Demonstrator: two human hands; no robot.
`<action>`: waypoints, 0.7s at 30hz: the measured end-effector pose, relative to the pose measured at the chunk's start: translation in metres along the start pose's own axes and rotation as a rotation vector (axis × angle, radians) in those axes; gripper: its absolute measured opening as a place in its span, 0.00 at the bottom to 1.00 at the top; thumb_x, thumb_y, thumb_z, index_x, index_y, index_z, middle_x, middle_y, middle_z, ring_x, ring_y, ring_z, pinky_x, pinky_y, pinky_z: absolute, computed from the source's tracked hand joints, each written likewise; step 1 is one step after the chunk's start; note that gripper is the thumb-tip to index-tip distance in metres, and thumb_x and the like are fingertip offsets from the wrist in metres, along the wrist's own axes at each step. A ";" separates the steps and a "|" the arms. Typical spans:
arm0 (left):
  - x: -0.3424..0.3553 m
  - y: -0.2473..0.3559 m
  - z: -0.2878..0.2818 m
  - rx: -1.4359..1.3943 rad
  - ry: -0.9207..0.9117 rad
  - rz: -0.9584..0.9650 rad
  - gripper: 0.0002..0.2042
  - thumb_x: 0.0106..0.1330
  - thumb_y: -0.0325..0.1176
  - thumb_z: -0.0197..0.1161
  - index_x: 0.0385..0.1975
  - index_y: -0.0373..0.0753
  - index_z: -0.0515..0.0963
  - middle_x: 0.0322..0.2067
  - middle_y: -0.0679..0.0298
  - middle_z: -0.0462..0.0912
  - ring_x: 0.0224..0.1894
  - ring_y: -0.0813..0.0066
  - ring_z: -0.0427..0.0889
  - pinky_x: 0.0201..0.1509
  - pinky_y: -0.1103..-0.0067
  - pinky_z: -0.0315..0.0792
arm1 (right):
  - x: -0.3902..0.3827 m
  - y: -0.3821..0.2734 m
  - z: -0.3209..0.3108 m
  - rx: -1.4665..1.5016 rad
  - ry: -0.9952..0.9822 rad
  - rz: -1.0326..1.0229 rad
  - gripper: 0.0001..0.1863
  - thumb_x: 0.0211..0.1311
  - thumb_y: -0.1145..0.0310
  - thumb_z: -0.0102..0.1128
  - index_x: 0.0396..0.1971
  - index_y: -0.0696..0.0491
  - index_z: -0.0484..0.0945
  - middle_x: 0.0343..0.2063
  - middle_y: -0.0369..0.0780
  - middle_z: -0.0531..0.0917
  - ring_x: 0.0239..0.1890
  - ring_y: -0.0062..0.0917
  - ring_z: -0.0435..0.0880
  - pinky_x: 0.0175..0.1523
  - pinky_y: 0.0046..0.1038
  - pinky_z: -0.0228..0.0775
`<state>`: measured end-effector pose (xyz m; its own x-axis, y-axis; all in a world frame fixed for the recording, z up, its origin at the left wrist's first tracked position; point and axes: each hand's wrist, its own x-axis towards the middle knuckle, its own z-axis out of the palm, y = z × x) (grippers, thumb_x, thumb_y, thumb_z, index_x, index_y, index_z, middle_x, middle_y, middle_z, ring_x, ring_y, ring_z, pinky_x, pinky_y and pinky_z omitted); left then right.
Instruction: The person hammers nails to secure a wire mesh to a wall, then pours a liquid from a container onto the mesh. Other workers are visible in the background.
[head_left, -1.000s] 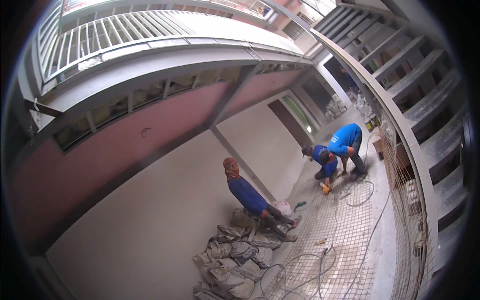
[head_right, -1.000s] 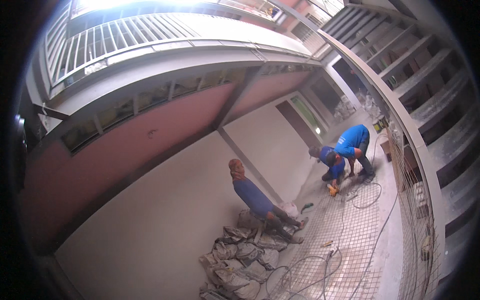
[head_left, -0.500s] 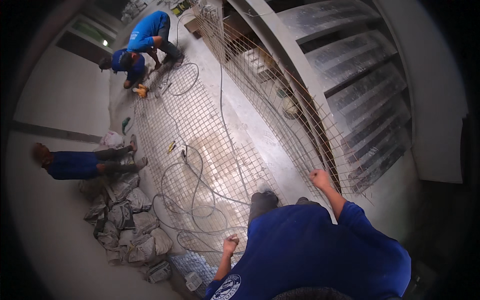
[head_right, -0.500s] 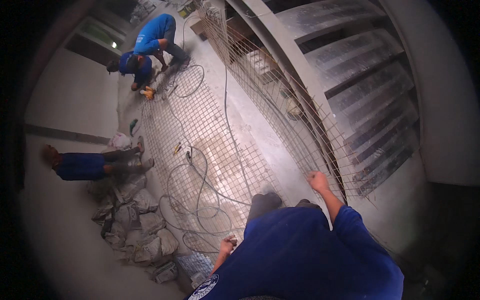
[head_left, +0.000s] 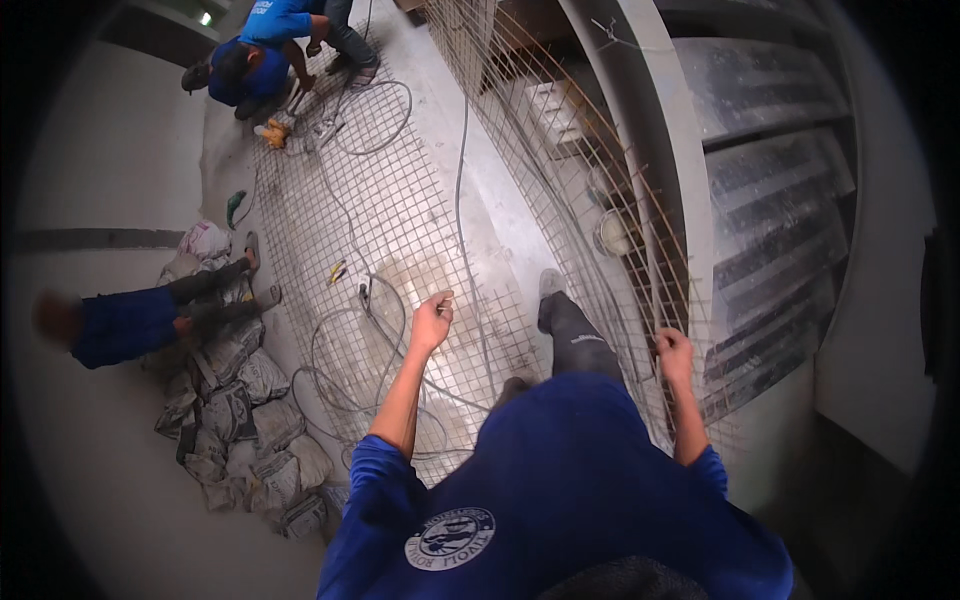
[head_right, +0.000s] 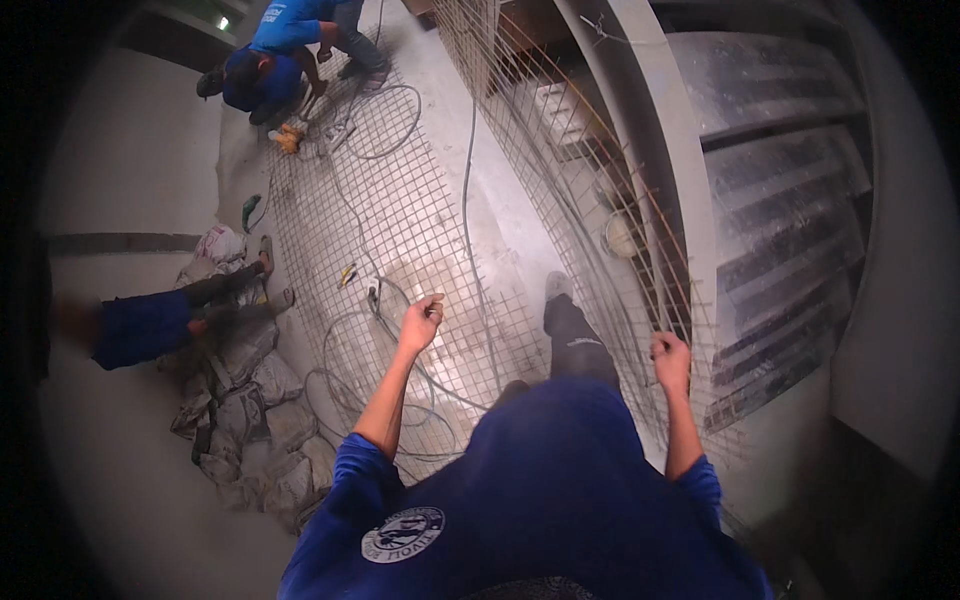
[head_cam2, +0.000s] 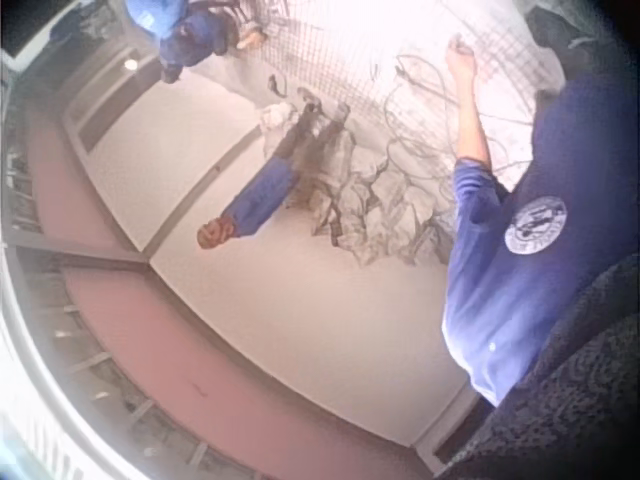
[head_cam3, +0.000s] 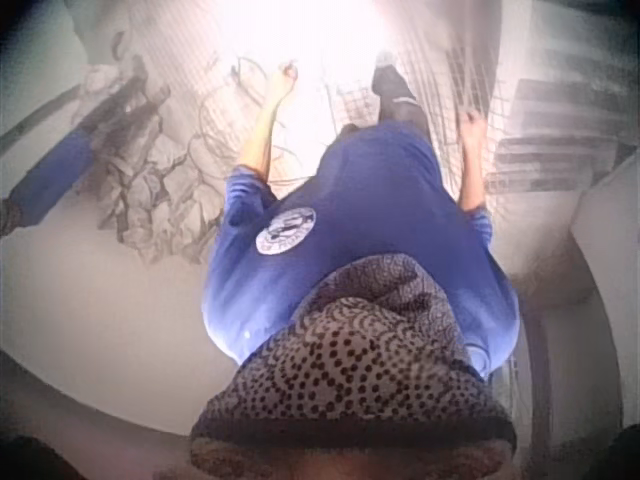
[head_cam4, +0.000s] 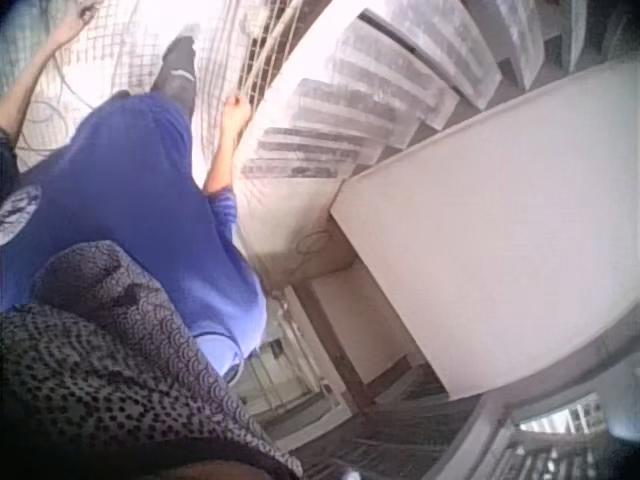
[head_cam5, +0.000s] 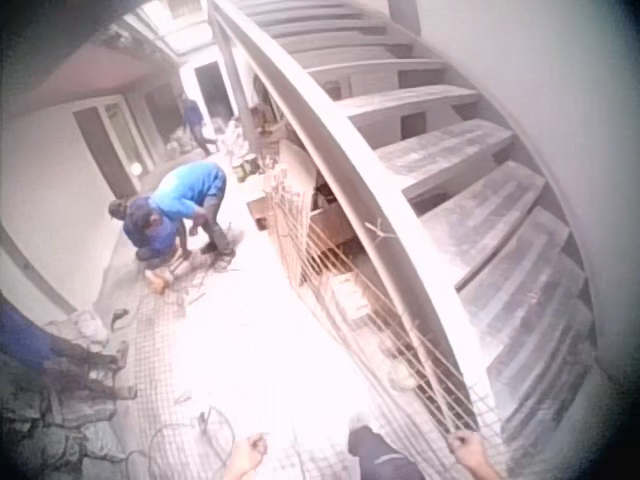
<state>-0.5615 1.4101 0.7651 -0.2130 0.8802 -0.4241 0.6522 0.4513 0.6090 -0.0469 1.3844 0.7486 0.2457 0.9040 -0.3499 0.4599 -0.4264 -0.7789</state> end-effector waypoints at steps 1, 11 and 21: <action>0.020 0.022 -0.003 -0.091 0.041 0.010 0.15 0.60 0.31 0.60 0.48 0.39 0.80 0.36 0.48 0.84 0.38 0.57 0.85 0.44 0.70 0.77 | 0.035 -0.019 0.015 -0.092 -0.023 0.008 0.10 0.59 0.69 0.59 0.36 0.58 0.83 0.26 0.46 0.84 0.27 0.31 0.82 0.37 0.31 0.73; 0.143 0.213 -0.066 -0.111 0.010 0.180 0.23 0.59 0.25 0.59 0.57 0.38 0.75 0.43 0.52 0.85 0.48 0.63 0.84 0.51 0.74 0.75 | 0.214 -0.247 0.070 -0.003 -0.065 -0.279 0.11 0.58 0.71 0.58 0.39 0.58 0.82 0.36 0.49 0.84 0.40 0.40 0.85 0.46 0.32 0.74; 0.363 0.339 -0.091 -0.056 -0.105 0.600 0.28 0.57 0.25 0.60 0.61 0.43 0.69 0.48 0.51 0.81 0.55 0.51 0.77 0.59 0.68 0.70 | 0.342 -0.383 0.120 0.039 0.091 -0.341 0.16 0.57 0.74 0.58 0.46 0.56 0.79 0.37 0.45 0.84 0.39 0.32 0.84 0.47 0.31 0.74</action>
<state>-0.4839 1.8963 0.8791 0.2537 0.9655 -0.0582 0.5963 -0.1087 0.7954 -0.2419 1.8602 0.8651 0.1595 0.9870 -0.0200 0.4960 -0.0976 -0.8628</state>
